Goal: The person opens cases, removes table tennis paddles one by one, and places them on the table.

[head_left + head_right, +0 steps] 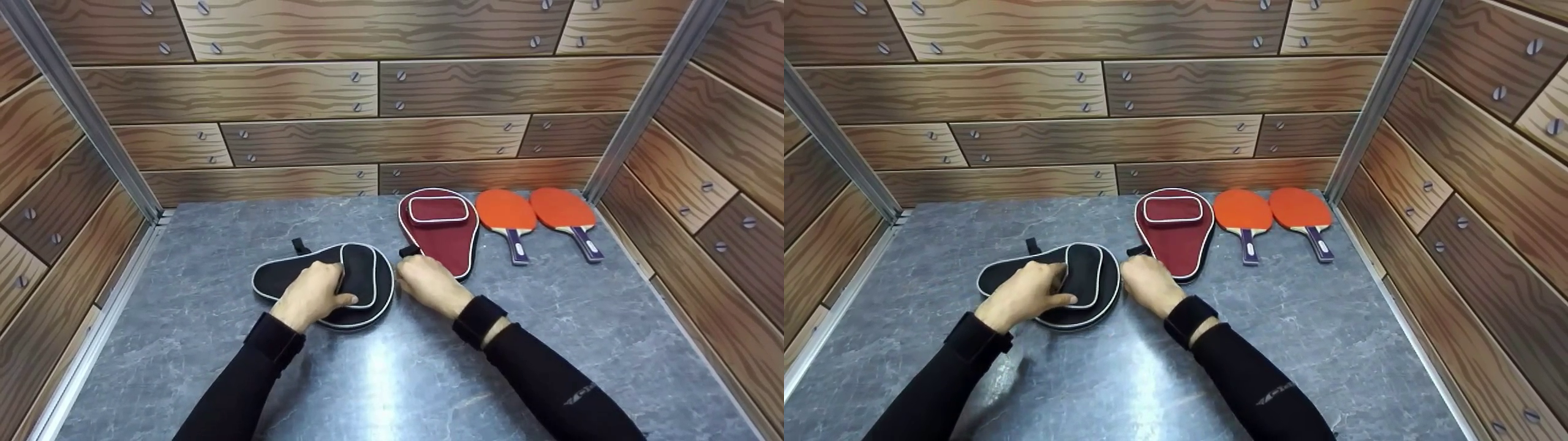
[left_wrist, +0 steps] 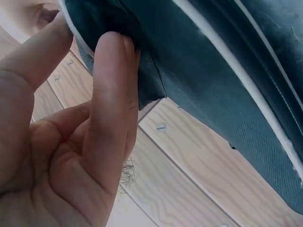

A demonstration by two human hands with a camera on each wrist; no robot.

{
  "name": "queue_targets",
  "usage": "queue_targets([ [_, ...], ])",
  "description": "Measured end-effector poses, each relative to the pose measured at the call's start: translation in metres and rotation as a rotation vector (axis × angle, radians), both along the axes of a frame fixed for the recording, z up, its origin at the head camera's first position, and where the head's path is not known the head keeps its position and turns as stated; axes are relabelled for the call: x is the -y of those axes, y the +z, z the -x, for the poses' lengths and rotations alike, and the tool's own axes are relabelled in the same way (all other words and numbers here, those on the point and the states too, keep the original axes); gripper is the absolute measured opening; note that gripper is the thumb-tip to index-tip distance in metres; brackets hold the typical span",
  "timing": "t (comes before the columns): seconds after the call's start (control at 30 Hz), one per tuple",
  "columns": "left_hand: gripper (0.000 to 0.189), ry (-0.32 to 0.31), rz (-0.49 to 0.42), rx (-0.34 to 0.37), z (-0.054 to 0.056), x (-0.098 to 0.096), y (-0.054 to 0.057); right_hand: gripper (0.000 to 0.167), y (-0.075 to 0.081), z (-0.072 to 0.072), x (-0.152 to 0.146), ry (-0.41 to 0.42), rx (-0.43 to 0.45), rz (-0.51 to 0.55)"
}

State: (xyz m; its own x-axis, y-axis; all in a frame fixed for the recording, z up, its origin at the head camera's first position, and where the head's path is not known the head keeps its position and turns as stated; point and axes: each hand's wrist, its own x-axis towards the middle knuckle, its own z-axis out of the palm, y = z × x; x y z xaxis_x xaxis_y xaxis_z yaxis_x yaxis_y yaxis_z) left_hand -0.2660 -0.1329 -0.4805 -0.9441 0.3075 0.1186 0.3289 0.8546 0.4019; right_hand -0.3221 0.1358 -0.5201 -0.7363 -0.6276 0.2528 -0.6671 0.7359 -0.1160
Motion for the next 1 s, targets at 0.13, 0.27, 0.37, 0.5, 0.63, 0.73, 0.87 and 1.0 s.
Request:
queue_targets([
  [0.13, 0.032, -0.033, 0.04, 0.007, 0.002, 0.006, 0.001, 0.016, 0.001, 0.004, 0.0, -0.03, 0.001, 0.017],
  [0.27, 0.045, -0.114, 0.132, -0.044, 0.007, 0.021, 0.004, 0.016, 0.001, 0.007, -0.001, -0.039, 0.012, 0.017],
  [0.37, 0.064, -0.183, 0.198, -0.072, 0.013, 0.033, 0.005, 0.015, 0.001, 0.008, -0.002, -0.049, 0.025, 0.013],
  [0.5, 0.086, -0.257, 0.236, -0.047, 0.022, 0.051, 0.005, 0.016, 0.002, 0.009, -0.001, -0.056, 0.045, 0.0],
  [0.63, 0.109, -0.296, 0.241, 0.034, 0.029, 0.067, 0.002, 0.017, 0.003, 0.009, -0.001, -0.058, 0.052, -0.004],
  [0.73, 0.118, -0.313, 0.248, 0.091, 0.033, 0.076, -0.003, 0.015, 0.003, 0.01, -0.001, -0.053, 0.051, -0.002],
  [0.87, 0.118, -0.351, 0.257, 0.133, 0.037, 0.084, -0.009, 0.015, 0.004, 0.009, -0.001, -0.047, 0.052, 0.005],
  [1.0, 0.117, -0.357, 0.242, 0.151, 0.04, 0.089, -0.015, 0.015, 0.002, 0.01, -0.002, -0.052, 0.062, 0.011],
])
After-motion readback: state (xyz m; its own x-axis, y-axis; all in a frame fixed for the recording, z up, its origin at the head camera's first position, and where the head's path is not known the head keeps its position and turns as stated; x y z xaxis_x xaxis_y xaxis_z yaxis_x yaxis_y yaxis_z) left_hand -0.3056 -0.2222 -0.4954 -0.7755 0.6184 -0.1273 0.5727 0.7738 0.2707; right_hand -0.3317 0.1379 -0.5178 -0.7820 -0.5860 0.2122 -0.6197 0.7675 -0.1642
